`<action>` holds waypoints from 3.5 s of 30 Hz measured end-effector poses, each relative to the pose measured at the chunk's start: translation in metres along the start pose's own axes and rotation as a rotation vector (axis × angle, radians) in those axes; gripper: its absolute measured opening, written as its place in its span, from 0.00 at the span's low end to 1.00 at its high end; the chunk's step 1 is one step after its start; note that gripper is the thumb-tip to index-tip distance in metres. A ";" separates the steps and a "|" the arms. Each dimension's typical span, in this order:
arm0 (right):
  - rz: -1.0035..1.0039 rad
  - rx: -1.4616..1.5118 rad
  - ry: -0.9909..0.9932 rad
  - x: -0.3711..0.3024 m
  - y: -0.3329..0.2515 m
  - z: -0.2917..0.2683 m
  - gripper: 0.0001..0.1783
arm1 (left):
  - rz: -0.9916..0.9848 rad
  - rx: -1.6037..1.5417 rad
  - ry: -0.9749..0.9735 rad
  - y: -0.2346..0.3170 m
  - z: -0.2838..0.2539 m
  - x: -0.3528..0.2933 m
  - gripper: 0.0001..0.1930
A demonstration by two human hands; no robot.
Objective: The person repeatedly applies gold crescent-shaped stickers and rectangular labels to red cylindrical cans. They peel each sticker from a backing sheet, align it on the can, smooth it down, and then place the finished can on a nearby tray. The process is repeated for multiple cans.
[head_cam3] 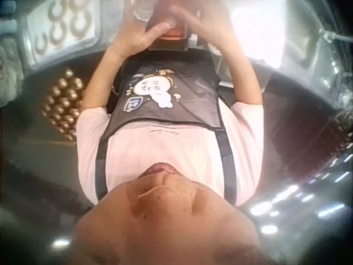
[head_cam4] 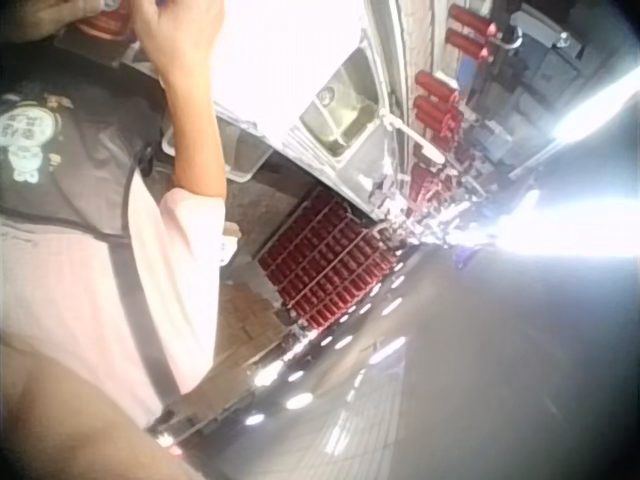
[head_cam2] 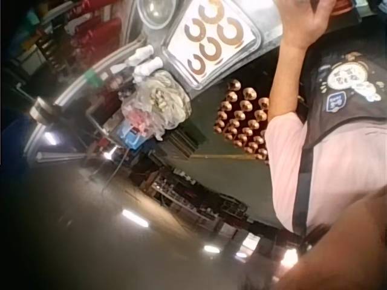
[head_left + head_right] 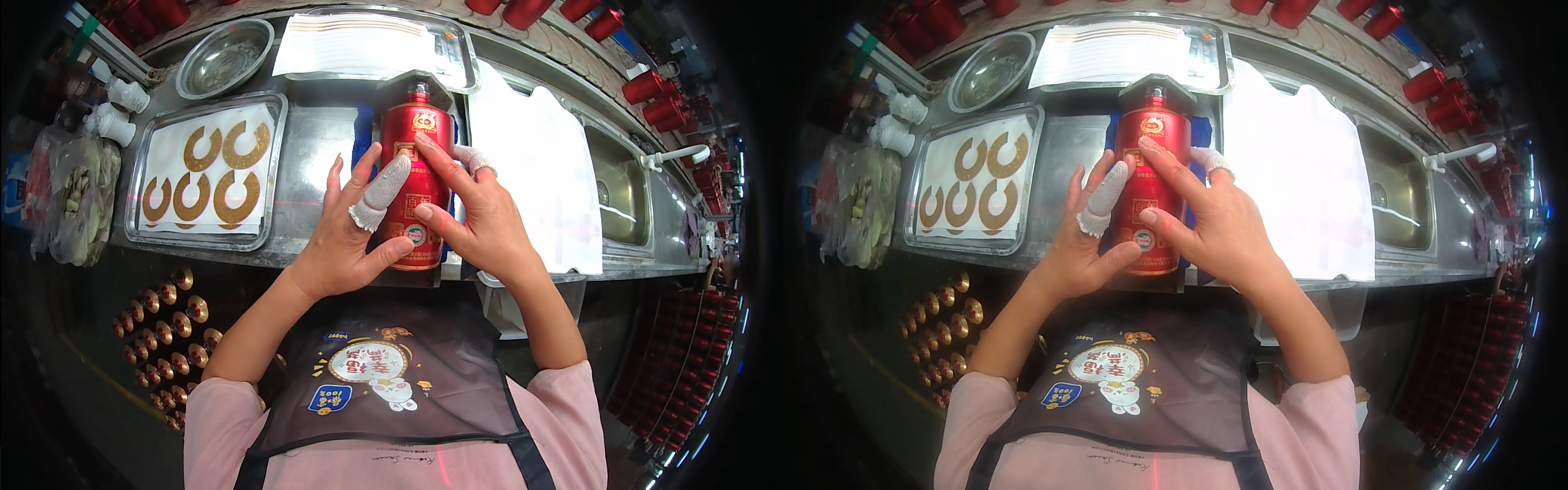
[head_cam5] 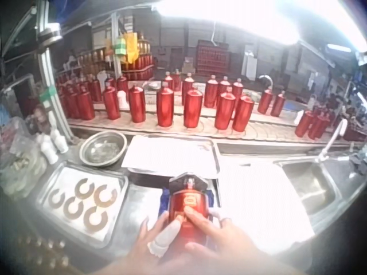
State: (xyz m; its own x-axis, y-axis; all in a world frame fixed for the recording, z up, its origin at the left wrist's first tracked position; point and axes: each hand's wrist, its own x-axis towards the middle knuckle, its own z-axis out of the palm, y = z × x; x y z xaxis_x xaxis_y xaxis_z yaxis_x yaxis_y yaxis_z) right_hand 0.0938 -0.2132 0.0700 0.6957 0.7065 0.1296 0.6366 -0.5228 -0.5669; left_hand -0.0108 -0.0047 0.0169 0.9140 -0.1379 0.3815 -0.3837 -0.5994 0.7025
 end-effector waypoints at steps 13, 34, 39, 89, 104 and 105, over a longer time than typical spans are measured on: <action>0.240 0.485 0.117 -0.001 0.028 -0.003 0.38 | -0.047 -0.118 0.023 -0.002 0.001 -0.005 0.49; -0.420 -0.115 0.383 0.095 -0.018 -0.041 0.15 | -0.214 -0.416 0.085 0.001 0.019 -0.023 0.60; -0.596 0.026 -0.136 0.081 -0.029 -0.035 0.20 | -0.173 -0.318 0.092 -0.002 0.019 -0.023 0.60; -0.624 -0.090 0.383 -0.041 -0.065 0.043 0.18 | -0.398 -0.877 0.397 0.011 -0.006 -0.049 0.40; 0.327 0.672 0.051 -0.106 -0.021 0.028 0.45 | -0.155 -0.075 0.086 0.026 0.021 0.002 0.68; 0.248 0.619 0.064 -0.107 -0.022 0.033 0.47 | -0.192 -0.235 0.086 0.025 0.021 -0.001 0.68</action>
State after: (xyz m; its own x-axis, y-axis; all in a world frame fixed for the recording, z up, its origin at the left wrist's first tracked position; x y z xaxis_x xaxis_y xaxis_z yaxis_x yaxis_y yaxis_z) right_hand -0.0051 -0.2618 0.0419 0.8273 0.5611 -0.0281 0.1596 -0.2826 -0.9459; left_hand -0.0180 -0.0358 0.0214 0.9621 0.0337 0.2707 -0.2341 -0.4077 0.8826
